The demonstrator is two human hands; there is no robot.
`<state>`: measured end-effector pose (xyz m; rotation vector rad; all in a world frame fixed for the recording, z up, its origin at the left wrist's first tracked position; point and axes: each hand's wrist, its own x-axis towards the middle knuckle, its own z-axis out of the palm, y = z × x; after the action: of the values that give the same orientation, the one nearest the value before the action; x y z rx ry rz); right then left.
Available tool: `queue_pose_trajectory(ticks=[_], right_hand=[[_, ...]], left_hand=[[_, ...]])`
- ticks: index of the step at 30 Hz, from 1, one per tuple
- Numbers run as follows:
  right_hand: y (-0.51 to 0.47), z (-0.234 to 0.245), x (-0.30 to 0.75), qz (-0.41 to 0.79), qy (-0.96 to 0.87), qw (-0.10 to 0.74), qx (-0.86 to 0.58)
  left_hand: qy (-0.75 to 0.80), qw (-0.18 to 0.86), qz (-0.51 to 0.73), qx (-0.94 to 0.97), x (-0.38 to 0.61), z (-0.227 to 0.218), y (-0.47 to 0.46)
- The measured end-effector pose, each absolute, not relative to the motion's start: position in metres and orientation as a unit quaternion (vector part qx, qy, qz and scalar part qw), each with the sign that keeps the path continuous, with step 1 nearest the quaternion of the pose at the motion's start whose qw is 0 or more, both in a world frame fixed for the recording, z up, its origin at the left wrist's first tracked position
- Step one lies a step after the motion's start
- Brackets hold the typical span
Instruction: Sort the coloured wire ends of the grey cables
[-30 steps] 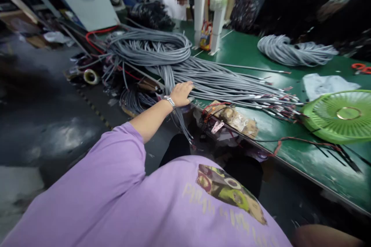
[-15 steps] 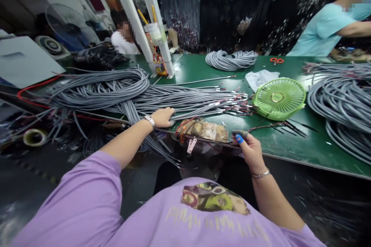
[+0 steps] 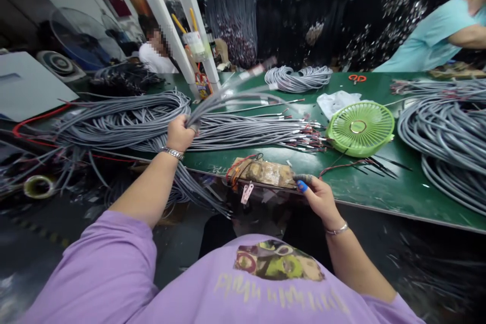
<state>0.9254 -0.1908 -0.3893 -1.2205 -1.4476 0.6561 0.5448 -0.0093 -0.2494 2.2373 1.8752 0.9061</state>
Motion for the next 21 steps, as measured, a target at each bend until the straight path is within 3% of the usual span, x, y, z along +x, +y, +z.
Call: queue_pose_trajectory(ticks=[6, 10, 13, 21], right_hand=[[-0.191, -0.387, 0.924, 0.278, -0.597, 0.537, -0.527], [-0.192, -0.382, 0.921, 0.262, -0.586, 0.532, -0.552], [-0.193, -0.382, 0.922, 0.249, -0.582, 0.523, -0.57], [-0.2, -0.38, 0.91, 0.252, -0.505, 0.587, -0.58]], left_hand=[[0.508, 0.055, 0.328, 0.794, 0.576, -0.222, -0.06], [0.348, 0.065, 0.188, 0.916, 0.624, -0.232, -0.107], [0.318, 0.112, 0.144, 0.931, 0.63, -0.26, -0.137], [0.362, 0.505, 0.33, 0.711, 0.538, -0.331, -0.199]])
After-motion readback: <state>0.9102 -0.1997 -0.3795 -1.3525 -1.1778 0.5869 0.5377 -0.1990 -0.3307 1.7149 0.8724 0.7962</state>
